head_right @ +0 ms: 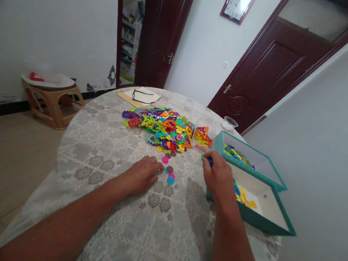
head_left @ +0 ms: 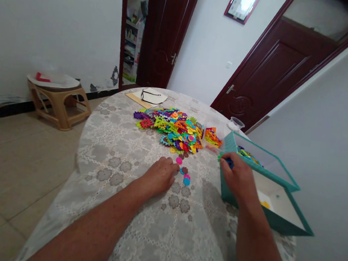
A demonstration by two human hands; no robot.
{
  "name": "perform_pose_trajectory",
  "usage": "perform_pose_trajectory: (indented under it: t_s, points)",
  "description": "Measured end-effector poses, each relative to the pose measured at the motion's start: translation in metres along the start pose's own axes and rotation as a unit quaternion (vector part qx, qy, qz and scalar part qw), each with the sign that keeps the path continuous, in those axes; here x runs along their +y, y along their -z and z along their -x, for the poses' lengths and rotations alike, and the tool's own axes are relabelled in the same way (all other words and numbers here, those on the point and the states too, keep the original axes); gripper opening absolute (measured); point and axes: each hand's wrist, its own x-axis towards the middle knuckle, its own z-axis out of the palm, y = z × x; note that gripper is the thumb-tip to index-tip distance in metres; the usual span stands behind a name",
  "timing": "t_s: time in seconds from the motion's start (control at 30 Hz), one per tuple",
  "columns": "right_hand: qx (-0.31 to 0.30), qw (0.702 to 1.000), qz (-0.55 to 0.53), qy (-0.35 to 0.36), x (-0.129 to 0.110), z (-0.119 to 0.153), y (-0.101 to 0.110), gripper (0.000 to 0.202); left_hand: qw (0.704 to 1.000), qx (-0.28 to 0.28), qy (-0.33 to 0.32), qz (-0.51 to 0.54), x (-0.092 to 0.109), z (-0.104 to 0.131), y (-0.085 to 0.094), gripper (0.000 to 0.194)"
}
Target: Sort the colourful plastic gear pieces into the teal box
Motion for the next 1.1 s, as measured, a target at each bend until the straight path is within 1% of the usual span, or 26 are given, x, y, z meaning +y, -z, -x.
perform_pose_trajectory:
  t_s: [0.1, 0.2, 0.27, 0.3, 0.37, 0.4, 0.43, 0.47, 0.5, 0.53, 0.57, 0.6, 0.63, 0.67, 0.73, 0.8, 0.97, 1.1]
  points:
    - [0.072, 0.990, 0.116, -0.034, 0.037, 0.011, 0.016, 0.021, 1.000, -0.002, -0.003, -0.010, 0.001, 0.000, 0.000, 0.028]
    - [0.122, 0.969, 0.201, -0.078, 0.066, 0.022, 0.016, 0.024, 1.000, -0.005, -0.005, -0.018, 0.002, 0.000, -0.001, 0.027]
    - [0.150, 0.960, 0.219, -0.086, 0.073, 0.024, 0.013, 0.024, 1.000, -0.007, -0.006, -0.021, 0.002, 0.000, -0.002, 0.028]
    - [0.165, 0.959, 0.215, -0.080, 0.071, 0.024, 0.011, 0.024, 1.000, -0.006, -0.007, -0.022, 0.002, 0.000, -0.002, 0.028]
    - [0.187, 0.966, 0.173, -0.052, 0.056, 0.021, 0.006, 0.024, 1.000, -0.005, -0.010, -0.024, 0.001, -0.001, -0.004, 0.028]
    - [0.178, 0.974, 0.135, -0.034, 0.044, 0.020, 0.003, 0.024, 1.000, -0.007, -0.012, -0.026, 0.001, -0.001, -0.005, 0.029]
    - [0.152, 0.984, 0.089, -0.018, 0.031, 0.019, -0.001, 0.023, 0.999, -0.009, -0.014, -0.028, 0.000, -0.002, -0.005, 0.031]
    - [0.102, 0.994, 0.037, -0.007, 0.018, 0.020, -0.007, 0.023, 0.999, -0.011, -0.014, -0.030, 0.000, -0.002, -0.006, 0.033]
    - [0.036, 0.999, -0.013, -0.004, 0.004, 0.021, -0.013, 0.022, 0.999, -0.013, -0.013, -0.032, 0.000, -0.002, -0.007, 0.037]
    - [-0.034, 0.998, -0.054, -0.002, -0.008, 0.023, -0.020, 0.022, 0.999, -0.015, -0.012, -0.035, -0.001, -0.003, -0.007, 0.041]
    - [-0.105, 0.991, -0.081, -0.002, -0.019, 0.026, -0.028, 0.022, 0.999, -0.015, -0.012, -0.037, -0.001, -0.003, -0.008, 0.045]
    - [-0.162, 0.982, -0.092, -0.004, -0.027, 0.029, -0.035, 0.023, 0.999, -0.015, -0.012, -0.039, -0.001, -0.003, -0.008, 0.048]
    - [-0.205, 0.975, -0.090, -0.007, -0.033, 0.032, -0.042, 0.024, 0.999, -0.015, -0.013, -0.041, -0.001, -0.003, -0.009, 0.050]
    - [-0.234, 0.969, -0.077, -0.012, -0.037, 0.035, -0.049, 0.026, 0.999, -0.015, -0.015, -0.043, 0.000, -0.003, -0.009, 0.053]
    - [-0.259, 0.965, -0.044, -0.025, -0.041, 0.039, -0.059, 0.028, 0.999, -0.014, -0.018, -0.048, 0.001, -0.004, -0.009, 0.054]
    - [-0.274, 0.961, -0.033, -0.031, -0.040, 0.040, -0.066, 0.027, 0.998, -0.016, -0.019, -0.056, 0.003, -0.003, -0.007, 0.053]
    - [-0.294, 0.953, -0.072, -0.023, -0.036, 0.038, -0.073, 0.015, 0.997, -0.026, -0.010, -0.075, 0.007, -0.003, -0.005, 0.041]
    - [-0.286, 0.952, -0.106, -0.015, -0.034, 0.038, -0.074, 0.010, 0.997, -0.014, -0.016, -0.078, 0.005, -0.002, -0.008, 0.040]
